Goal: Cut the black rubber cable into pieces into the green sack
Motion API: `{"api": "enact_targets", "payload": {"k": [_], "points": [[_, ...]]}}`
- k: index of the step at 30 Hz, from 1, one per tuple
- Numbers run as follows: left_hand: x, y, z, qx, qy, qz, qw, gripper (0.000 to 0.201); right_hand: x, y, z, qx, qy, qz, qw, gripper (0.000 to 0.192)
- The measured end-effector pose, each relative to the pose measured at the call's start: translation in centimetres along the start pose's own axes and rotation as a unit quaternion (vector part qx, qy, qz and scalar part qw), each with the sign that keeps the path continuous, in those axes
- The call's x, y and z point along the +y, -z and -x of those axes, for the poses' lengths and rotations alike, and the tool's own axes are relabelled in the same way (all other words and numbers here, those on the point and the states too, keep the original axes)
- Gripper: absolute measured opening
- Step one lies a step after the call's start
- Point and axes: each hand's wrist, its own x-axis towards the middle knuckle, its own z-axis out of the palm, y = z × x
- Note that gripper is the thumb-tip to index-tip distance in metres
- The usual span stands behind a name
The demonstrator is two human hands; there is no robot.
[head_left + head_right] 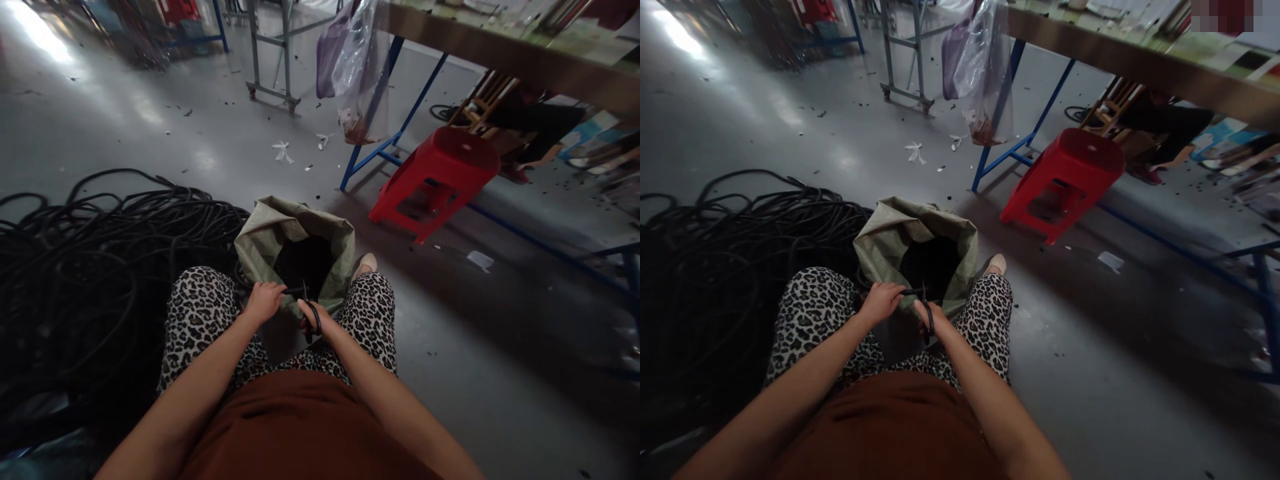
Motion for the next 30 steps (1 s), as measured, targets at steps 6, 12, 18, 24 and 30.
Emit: {"api": "enact_targets", "payload": {"k": [6,12,18,24,30], "points": [[-0.1,-0.1,0.0,-0.006,-0.01,0.008,1.0,0.028,-0.6,-0.1,0.4,0.01,-0.021,-0.005,1.0,0.043],[-0.1,-0.1,0.0,-0.007,-0.01,0.021,1.0,0.027,-1.3,-0.2,0.9,0.023,-0.012,-0.012,1.0,0.033],[0.0,-0.3,-0.1,-0.003,-0.003,0.026,1.0,0.027,-1.6,-0.3,1.3,0.047,0.002,-0.006,0.999,0.026],[-0.1,-0.5,0.0,-0.006,-0.002,0.022,1.0,0.027,-1.2,-0.2,0.9,0.062,0.003,0.022,0.998,0.024],[-0.5,-0.4,0.1,-0.004,0.008,0.013,1.0,0.028,-0.6,-0.1,0.2,0.076,0.001,0.045,0.996,0.024]]}}
